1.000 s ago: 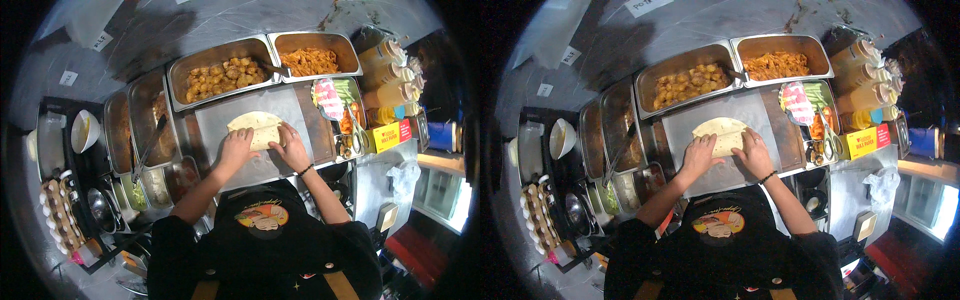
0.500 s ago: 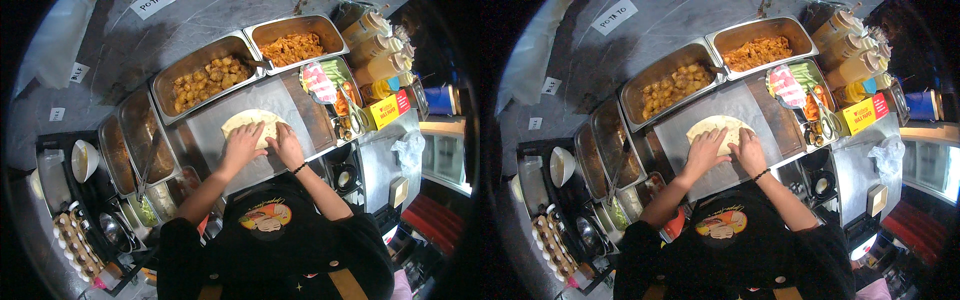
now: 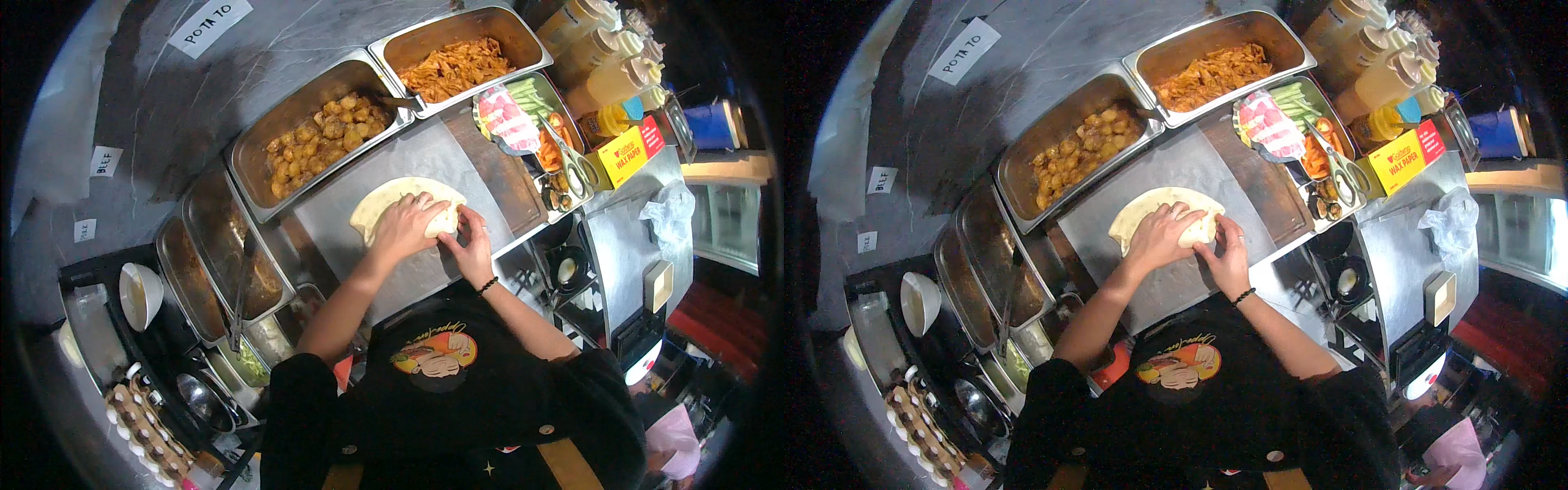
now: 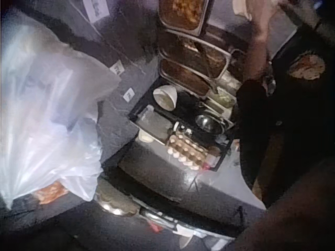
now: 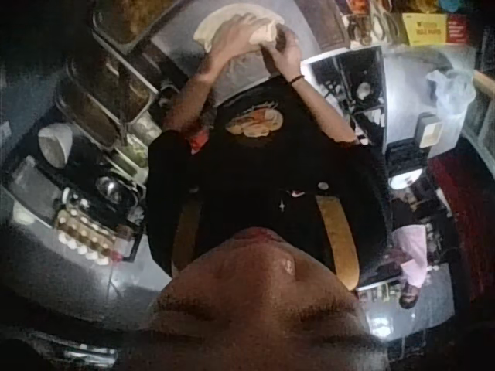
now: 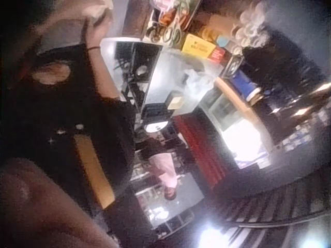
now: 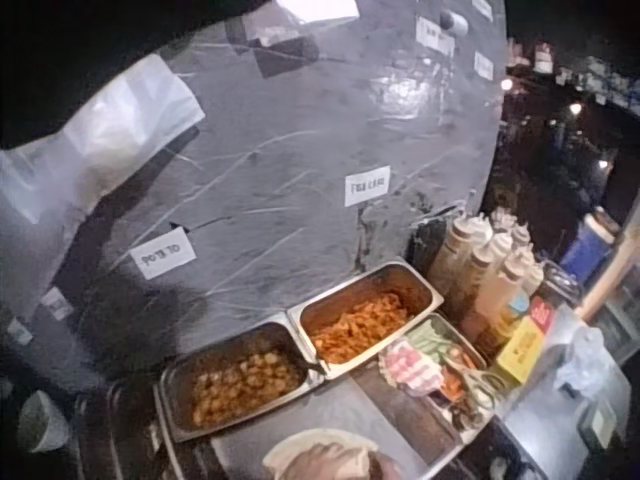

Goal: The person assembles a wrap by layering various ingredients onto a flatbread, including meat, sauces, and vegetables. They then roll the wrap tightly, wrap it in paper, and place it into a deep fryer.

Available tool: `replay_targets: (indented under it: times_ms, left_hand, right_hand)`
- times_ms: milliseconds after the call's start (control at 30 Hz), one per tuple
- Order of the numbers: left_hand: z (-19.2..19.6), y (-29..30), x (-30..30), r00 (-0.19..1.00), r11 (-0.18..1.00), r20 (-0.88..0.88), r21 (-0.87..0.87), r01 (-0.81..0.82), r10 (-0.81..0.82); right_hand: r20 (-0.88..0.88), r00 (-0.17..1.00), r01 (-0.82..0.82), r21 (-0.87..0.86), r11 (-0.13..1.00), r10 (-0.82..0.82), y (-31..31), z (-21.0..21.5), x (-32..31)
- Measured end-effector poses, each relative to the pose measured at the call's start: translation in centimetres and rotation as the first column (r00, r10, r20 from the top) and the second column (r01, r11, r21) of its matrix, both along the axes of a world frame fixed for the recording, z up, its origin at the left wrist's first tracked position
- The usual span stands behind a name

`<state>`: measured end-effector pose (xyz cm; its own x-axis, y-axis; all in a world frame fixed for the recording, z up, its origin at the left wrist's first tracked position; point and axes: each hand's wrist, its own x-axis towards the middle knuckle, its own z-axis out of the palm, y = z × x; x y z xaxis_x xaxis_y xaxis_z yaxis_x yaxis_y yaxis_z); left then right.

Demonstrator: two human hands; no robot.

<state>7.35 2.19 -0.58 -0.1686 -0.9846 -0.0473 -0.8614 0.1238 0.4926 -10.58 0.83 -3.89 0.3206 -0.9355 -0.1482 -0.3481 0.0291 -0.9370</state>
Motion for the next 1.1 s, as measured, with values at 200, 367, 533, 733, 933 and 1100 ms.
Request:
replay_targets:
  times_ms: [200, 367, 533, 733, 933, 1100]
  left_hand:
    - [0.2, 0.1, 0.0, 0.999, 1.000, 0.026, -0.013, 0.028, -0.028]
    - [0.5, 0.4, -0.4, 0.995, 1.000, 0.096, -0.031, 0.001, 0.002]
    - [0.1, 0.4, -0.4, 0.991, 0.996, 0.132, -0.087, 0.029, -0.018]
    - [-0.5, 0.5, -0.3, 0.996, 0.994, 0.085, -0.105, 0.015, -0.006]
    - [-0.4, 0.5, -0.4, 0.998, 0.997, 0.056, -0.071, 0.005, -0.001]
    - [-0.4, 0.6, -0.3, 0.996, 0.995, 0.084, -0.089, 0.041, -0.034]
  right_hand:
    - [-0.015, 0.999, -0.036, 0.002, 0.999, 0.036, -0.3, 0.0, 0.1]
    - [-0.047, 0.999, -0.027, 0.022, 0.999, 0.028, -0.8, -0.2, 0.2]
    - [-0.066, 0.998, -0.003, 0.039, 0.999, 0.005, -0.8, 0.6, 0.9]
    - [-0.178, 0.984, 0.035, 0.020, 0.999, -0.031, -1.1, 1.0, 1.8]
    - [-0.215, 0.976, 0.039, -0.030, 0.999, -0.044, -0.1, 0.6, 1.6]
    - [-0.264, 0.964, 0.006, -0.086, 0.996, -0.029, 0.2, 0.3, 1.5]
